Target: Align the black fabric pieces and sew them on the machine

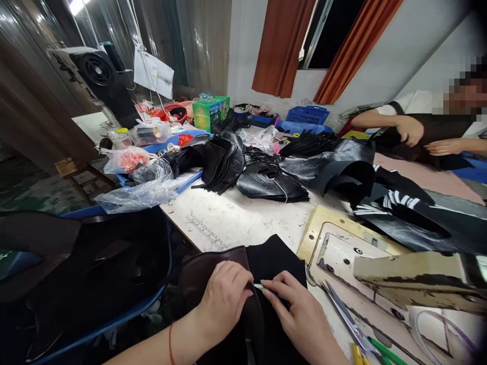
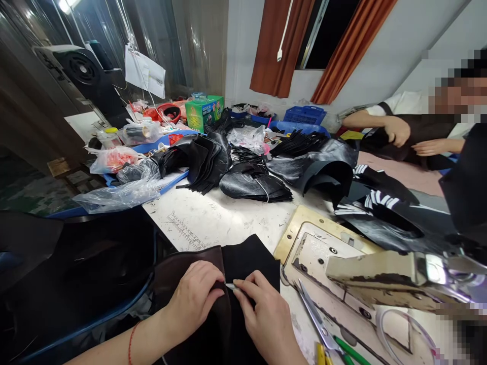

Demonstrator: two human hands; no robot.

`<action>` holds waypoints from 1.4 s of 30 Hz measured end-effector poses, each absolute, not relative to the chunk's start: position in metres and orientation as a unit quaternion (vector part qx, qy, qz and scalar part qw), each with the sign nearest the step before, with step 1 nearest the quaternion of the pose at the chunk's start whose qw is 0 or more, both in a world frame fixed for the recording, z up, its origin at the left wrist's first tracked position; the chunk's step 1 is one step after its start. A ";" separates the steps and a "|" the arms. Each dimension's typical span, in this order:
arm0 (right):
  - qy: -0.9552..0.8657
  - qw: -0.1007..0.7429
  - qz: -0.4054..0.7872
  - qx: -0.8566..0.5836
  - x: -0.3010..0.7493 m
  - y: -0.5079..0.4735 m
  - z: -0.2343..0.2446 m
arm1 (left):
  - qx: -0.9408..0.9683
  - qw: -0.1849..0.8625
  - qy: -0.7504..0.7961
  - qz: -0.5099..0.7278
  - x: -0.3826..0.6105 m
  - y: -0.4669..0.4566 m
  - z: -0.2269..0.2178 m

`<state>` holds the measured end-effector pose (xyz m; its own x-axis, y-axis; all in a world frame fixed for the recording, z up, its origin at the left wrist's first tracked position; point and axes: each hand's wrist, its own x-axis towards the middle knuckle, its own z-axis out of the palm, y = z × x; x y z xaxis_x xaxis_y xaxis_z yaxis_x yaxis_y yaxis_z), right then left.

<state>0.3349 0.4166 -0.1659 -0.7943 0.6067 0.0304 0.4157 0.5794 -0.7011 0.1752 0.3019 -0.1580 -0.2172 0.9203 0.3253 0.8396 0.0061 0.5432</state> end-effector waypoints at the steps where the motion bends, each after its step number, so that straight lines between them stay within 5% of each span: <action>1: -0.877 0.126 0.363 -0.290 0.335 0.418 -0.165 | 0.635 0.064 0.705 0.310 0.173 0.304 -0.155; 13: -0.912 0.097 0.286 -0.278 0.335 0.412 -0.149 | 0.779 0.029 0.588 0.215 0.146 0.321 -0.166; 27: -0.927 0.057 0.202 -0.311 0.328 0.406 -0.142 | 0.883 0.056 0.463 0.051 0.130 0.340 -0.126; 42: -0.930 0.064 0.202 -0.302 0.330 0.406 -0.137 | 0.877 0.065 0.471 0.071 0.131 0.336 -0.132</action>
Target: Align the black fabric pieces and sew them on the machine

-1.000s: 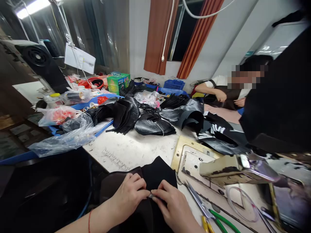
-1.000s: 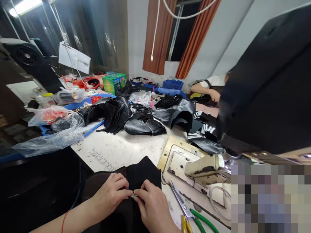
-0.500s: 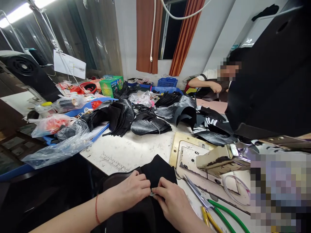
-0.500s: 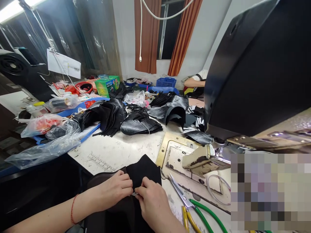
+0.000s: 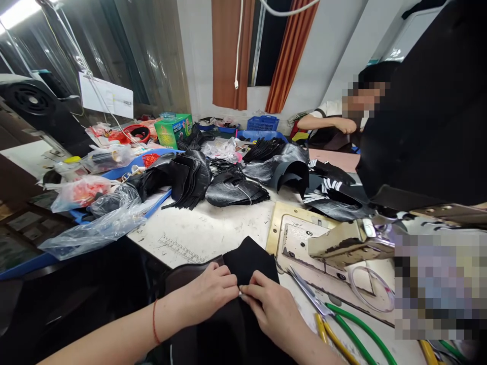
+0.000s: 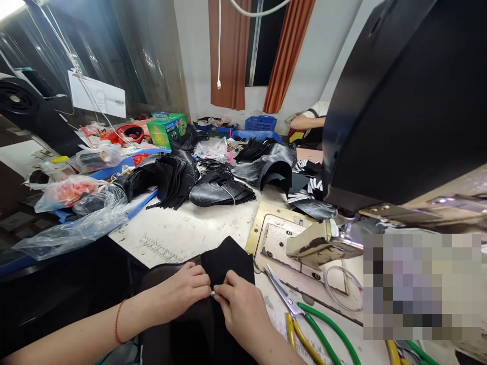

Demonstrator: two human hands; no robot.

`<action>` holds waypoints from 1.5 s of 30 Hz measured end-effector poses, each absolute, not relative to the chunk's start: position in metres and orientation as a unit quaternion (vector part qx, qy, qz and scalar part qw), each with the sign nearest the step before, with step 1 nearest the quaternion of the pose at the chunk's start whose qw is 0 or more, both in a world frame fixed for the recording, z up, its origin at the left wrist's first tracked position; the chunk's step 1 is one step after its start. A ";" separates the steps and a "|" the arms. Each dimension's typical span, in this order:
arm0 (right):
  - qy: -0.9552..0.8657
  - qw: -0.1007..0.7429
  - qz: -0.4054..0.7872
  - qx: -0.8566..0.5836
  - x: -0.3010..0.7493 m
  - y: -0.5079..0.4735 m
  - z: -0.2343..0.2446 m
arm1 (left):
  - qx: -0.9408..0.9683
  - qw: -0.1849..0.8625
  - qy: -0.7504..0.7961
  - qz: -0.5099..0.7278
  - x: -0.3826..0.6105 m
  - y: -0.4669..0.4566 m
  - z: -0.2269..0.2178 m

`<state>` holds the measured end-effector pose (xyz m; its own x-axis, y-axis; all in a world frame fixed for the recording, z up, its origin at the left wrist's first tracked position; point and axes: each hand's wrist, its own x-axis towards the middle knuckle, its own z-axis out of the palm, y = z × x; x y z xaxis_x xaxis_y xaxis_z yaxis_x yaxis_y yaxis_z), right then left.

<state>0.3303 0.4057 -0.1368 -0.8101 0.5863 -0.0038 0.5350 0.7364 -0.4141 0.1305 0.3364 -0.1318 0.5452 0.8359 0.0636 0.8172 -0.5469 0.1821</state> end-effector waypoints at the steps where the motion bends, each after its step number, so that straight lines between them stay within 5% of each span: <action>1: -0.931 0.060 0.193 -0.302 0.330 0.404 -0.138 | 0.877 0.067 0.470 0.076 0.130 0.336 -0.133; 19: -0.951 0.101 0.123 -0.266 0.329 0.402 -0.154 | 0.776 0.020 0.551 0.307 0.142 0.308 -0.168; 33: -0.954 0.121 0.119 -0.248 0.330 0.404 -0.157 | 0.842 -0.030 0.519 0.145 0.134 0.289 -0.174; 45: -0.946 0.161 0.033 -0.278 0.353 0.405 -0.147 | 0.823 0.006 0.547 0.154 0.142 0.291 -0.165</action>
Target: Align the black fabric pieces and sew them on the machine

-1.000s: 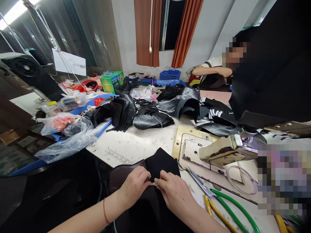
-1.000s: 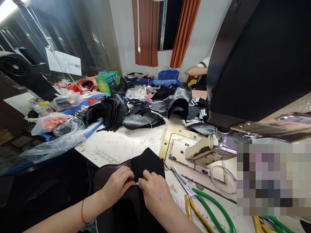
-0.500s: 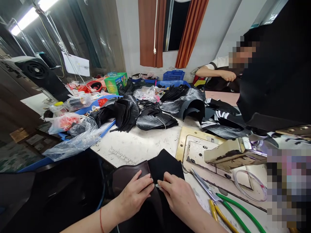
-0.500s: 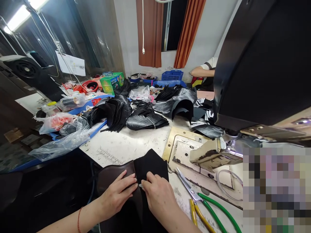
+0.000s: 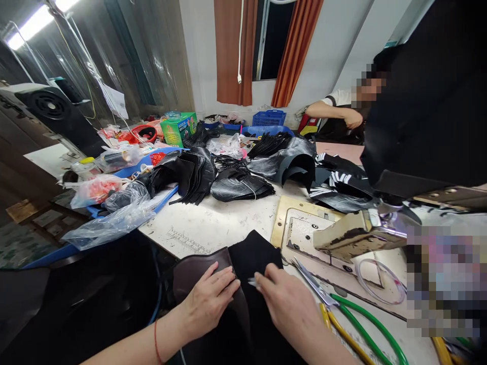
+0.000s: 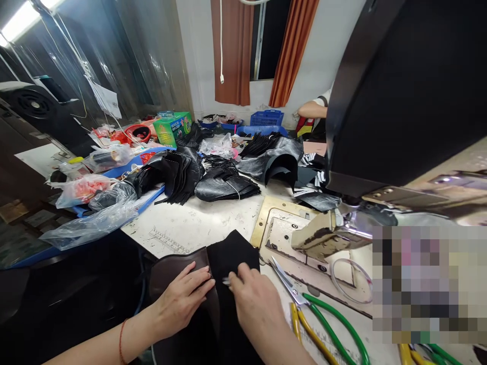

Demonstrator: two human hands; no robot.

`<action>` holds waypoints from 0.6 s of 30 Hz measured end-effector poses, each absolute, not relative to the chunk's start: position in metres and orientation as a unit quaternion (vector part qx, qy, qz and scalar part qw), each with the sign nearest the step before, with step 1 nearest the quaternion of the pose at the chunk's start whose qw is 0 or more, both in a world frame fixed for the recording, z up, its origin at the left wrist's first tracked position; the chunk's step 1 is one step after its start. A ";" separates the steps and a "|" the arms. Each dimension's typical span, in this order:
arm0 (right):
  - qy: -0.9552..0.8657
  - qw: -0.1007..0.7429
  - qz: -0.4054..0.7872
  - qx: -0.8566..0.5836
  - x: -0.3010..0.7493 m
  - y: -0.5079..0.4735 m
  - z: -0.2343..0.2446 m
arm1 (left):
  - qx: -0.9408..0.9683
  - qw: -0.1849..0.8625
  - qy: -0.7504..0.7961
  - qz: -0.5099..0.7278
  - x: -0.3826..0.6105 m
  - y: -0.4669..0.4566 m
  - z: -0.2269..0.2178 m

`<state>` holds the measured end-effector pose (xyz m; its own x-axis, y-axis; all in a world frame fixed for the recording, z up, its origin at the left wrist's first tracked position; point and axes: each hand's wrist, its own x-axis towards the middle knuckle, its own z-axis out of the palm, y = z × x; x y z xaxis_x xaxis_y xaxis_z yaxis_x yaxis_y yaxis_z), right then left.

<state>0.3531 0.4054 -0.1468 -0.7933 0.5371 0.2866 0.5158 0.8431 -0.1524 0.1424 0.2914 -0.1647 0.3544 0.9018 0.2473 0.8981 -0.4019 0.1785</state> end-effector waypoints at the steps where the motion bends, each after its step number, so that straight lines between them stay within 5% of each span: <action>1: -0.935 0.172 0.010 -0.309 0.366 0.410 -0.147 | 0.816 0.030 0.554 0.163 0.142 0.292 -0.164; 5: -0.878 0.202 -0.140 -0.410 0.420 0.436 -0.155 | 0.772 0.096 0.598 0.191 0.141 0.306 -0.157; 10: -0.880 0.257 -0.156 -0.368 0.421 0.418 -0.151 | 0.694 0.131 0.682 0.190 0.142 0.333 -0.144; 14: -0.884 0.358 0.060 -0.295 0.388 0.359 -0.142 | 0.641 0.182 0.727 0.168 0.140 0.350 -0.134; 18: -0.829 0.313 0.358 -0.294 0.372 0.319 -0.144 | 0.610 0.244 0.740 0.141 0.140 0.359 -0.123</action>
<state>0.3724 0.3185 -0.1440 -0.6314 0.7113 0.3087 0.2630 0.5710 -0.7777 0.1398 0.3587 -0.1235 -0.1356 0.9725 -0.1894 0.8345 0.2151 0.5072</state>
